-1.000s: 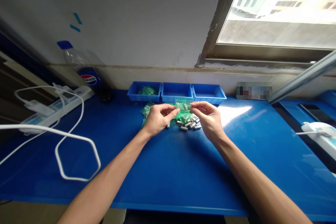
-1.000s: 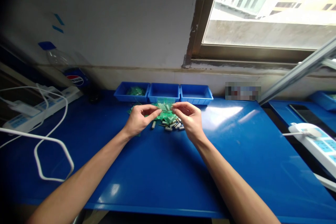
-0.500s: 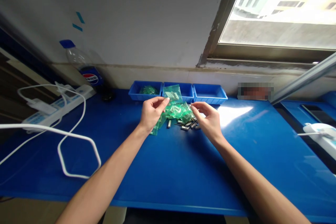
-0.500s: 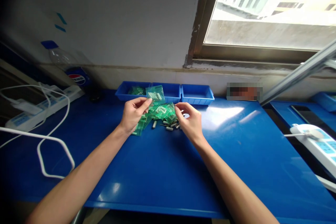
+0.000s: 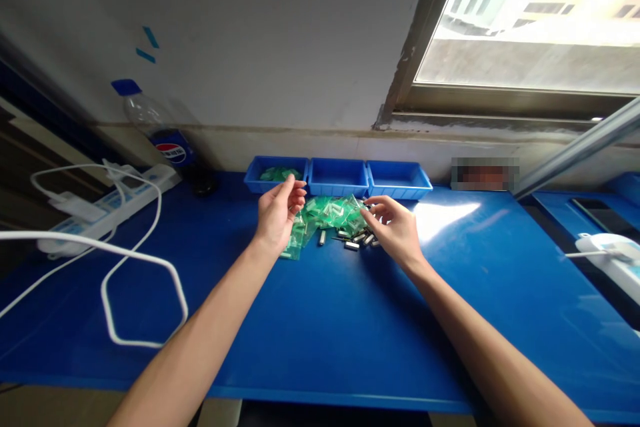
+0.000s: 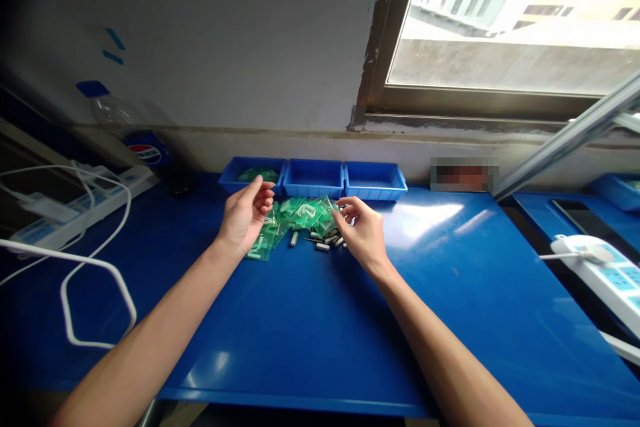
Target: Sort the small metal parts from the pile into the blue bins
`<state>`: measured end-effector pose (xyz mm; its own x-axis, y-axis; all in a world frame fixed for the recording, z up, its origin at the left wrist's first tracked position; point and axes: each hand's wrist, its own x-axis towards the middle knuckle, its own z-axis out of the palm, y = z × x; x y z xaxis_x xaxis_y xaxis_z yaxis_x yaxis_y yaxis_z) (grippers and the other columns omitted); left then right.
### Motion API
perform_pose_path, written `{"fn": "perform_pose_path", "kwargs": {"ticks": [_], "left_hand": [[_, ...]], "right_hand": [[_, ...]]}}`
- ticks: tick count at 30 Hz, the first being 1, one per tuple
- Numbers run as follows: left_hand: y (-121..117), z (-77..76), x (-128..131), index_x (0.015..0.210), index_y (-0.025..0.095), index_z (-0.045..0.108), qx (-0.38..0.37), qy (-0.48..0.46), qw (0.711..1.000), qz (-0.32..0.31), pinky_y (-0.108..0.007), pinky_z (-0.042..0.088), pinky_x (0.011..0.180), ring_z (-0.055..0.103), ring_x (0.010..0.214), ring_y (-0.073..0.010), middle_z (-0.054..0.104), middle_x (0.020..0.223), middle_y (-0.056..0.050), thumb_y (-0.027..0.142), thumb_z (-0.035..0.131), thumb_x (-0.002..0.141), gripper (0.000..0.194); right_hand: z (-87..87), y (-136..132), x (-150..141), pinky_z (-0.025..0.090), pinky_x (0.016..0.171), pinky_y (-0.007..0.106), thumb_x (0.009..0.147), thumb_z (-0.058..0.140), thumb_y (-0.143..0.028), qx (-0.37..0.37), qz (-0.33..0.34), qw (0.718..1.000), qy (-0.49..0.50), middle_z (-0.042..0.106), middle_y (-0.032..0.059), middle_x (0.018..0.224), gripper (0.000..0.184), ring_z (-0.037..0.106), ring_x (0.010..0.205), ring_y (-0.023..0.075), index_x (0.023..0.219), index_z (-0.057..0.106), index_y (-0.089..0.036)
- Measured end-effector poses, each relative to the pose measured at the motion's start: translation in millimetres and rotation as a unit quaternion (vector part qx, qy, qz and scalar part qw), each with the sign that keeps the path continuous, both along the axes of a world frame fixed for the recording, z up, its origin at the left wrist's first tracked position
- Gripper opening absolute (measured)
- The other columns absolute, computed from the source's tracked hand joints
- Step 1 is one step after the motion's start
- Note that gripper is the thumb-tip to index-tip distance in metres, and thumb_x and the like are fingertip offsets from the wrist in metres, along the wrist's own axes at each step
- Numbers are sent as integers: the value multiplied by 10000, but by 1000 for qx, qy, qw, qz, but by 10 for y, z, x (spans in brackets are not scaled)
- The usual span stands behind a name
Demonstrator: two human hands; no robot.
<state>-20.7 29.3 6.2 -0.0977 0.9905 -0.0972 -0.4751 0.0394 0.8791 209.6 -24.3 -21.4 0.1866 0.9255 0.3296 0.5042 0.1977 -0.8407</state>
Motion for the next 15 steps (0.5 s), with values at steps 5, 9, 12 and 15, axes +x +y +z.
{"fn": "perform_pose_path", "kwargs": {"ticks": [5, 9, 12, 15], "left_hand": [[-163, -13, 144, 869, 132, 810, 119, 187, 972, -80, -224, 518, 565, 666, 616, -127, 740, 747, -60, 509, 786, 861, 378], [-212, -52, 171, 973, 149, 823, 161, 265, 943, -121, -265, 572, 639, 730, 707, -184, 795, 839, -83, 526, 742, 899, 392], [-224, -84, 163, 1019, 173, 829, 165, 304, 928, -138, -286, 595, 689, 760, 764, -217, 815, 888, -79, 527, 751, 891, 384], [-239, -91, 166, 1014, 183, 831, 162, 321, 920, -157, -291, 598, 693, 768, 777, -231, 819, 896, -75, 510, 776, 870, 361]], "right_hand": [[97, -39, -35, 572, 661, 332, 872, 774, -457, 60, -73, 992, 89, 737, 26, 771, 242, 690, 675, 193, 929, 744, -223], [178, -52, -42, 600, 654, 336, 885, 783, -432, 140, -126, 973, 135, 725, 27, 833, 223, 714, 707, 192, 938, 712, -227], [205, -39, -50, 604, 634, 315, 872, 810, -405, 158, -104, 962, 197, 695, 9, 851, 231, 694, 670, 160, 967, 694, -231], [195, -31, -74, 609, 642, 300, 858, 830, -396, 133, -55, 959, 245, 694, 4, 855, 245, 693, 678, 149, 978, 693, -232]]}}
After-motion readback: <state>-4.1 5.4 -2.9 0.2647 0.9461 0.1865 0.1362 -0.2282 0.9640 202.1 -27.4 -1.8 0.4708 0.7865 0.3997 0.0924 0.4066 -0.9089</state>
